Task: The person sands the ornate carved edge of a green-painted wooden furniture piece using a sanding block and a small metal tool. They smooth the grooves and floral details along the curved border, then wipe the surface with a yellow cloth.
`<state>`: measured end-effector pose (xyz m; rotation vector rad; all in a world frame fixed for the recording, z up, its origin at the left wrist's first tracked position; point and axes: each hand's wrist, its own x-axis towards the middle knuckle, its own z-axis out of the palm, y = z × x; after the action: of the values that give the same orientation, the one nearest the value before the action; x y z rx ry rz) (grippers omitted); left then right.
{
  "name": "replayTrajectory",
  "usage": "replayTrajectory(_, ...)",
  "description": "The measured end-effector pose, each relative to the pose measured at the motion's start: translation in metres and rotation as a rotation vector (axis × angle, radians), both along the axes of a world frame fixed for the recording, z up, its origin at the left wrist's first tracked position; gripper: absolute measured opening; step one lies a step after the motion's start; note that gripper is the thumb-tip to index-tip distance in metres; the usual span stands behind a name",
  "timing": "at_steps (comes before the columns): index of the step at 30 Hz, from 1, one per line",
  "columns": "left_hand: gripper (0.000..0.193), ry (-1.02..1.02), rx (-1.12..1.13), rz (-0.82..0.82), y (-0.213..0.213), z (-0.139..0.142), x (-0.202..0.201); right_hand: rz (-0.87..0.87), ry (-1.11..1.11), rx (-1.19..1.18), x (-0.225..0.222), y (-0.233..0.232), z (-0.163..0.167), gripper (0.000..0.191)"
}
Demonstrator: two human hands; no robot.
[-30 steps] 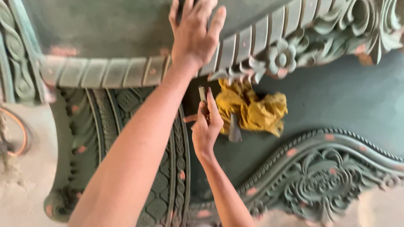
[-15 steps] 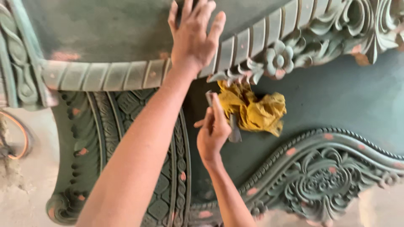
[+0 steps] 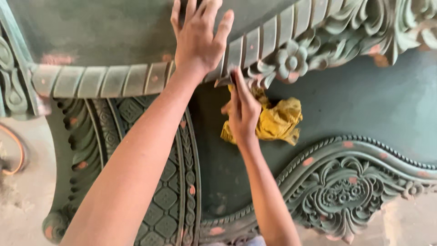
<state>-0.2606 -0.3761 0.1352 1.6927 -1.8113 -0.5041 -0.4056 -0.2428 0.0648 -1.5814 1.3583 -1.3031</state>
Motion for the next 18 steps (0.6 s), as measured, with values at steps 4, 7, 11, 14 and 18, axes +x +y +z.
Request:
replayTrajectory(4, 0.047, -0.005, -0.115, -0.001, 0.001, -0.001, 0.000, -0.052, 0.168, 0.081, -0.021, 0.037, 0.000, 0.042)
replayTrajectory(7, 0.048, -0.007, -0.102, -0.012, -0.002, -0.002, 0.000, 0.026, 0.297, -0.145, -0.031, 0.057, 0.005, 0.037)
replayTrajectory(11, 0.053, -0.028, -0.098, -0.005, -0.004, -0.003, 0.000, -0.091, 0.096, -0.040, -0.021, 0.047, 0.010, 0.041)
replayTrajectory(14, 0.056, -0.032, -0.079, -0.012, -0.003, -0.004, 0.001, -0.080, 0.021, -0.132, -0.005, 0.028, 0.010, 0.038)
replayTrajectory(18, 0.057, -0.037, -0.070, -0.014, -0.003, -0.003, 0.001, -0.157, 0.083, -0.043, 0.002, 0.020, 0.009, 0.038)
